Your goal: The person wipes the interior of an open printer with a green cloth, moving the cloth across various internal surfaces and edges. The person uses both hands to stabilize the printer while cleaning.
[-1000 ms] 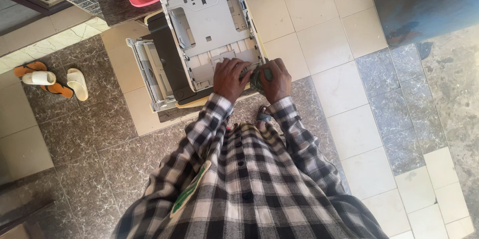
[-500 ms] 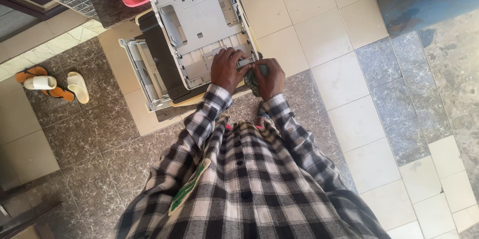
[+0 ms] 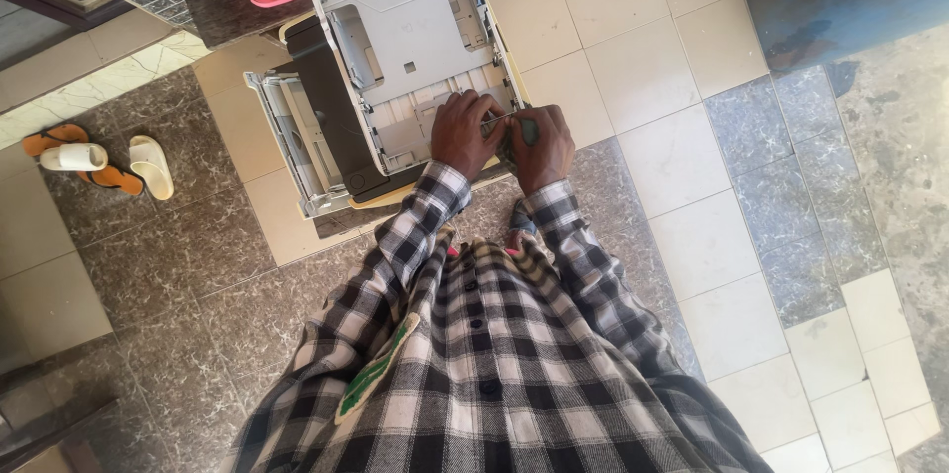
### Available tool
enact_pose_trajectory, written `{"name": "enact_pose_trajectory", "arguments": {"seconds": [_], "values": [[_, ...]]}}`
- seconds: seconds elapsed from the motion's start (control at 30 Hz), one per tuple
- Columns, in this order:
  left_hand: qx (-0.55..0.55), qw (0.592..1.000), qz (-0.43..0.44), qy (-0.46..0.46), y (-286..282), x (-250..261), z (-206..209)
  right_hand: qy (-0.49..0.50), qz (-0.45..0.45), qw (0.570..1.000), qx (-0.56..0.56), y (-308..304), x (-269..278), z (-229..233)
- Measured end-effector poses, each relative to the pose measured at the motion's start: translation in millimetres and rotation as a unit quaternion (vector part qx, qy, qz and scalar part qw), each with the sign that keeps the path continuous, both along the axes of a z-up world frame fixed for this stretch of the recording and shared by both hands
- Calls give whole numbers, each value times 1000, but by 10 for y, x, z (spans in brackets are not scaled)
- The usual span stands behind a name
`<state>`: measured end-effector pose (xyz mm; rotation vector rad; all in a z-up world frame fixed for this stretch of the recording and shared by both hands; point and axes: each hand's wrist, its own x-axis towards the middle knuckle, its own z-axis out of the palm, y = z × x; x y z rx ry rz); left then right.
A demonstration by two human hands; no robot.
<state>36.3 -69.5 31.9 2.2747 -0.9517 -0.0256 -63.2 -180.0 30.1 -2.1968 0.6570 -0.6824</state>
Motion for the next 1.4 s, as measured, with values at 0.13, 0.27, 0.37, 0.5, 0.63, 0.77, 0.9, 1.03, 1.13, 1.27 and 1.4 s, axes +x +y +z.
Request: {"name": "enact_pose_trajectory", "arguments": {"seconds": [0.13,0.27,0.37,0.5,0.63,0.77,0.9,1.03,1.13,1.27,1.4], "values": [[-1,1000,3,10,-30,16,-14,-23,6,1000,-16,88,-44,16],[-21,999,-26,23,33,53,-36,-20,4,999,-42,171,-89,5],[-23,998,-34,39,43,68,-56,-11,-12,999,-46,132,-64,-15],[-41,998,-35,45,67,88,-64,6,-28,1000,7,19,47,-49],[-47,997,-45,41,74,84,-69,66,-42,994,83,-153,154,-94],[-50,997,-52,32,69,113,-63,69,-6,996,62,-267,231,-107],[-25,997,-41,54,43,137,-84,86,-7,996,-1,-154,189,-105],[-28,998,-37,48,26,122,-127,76,16,995,-68,105,24,-72],[-35,998,-44,43,60,150,-149,43,17,996,-76,205,-7,-18],[-20,997,-50,50,61,129,-153,46,-5,998,-48,59,58,94],[-37,997,-58,35,72,150,-131,59,-24,998,-14,-86,230,120]]}}
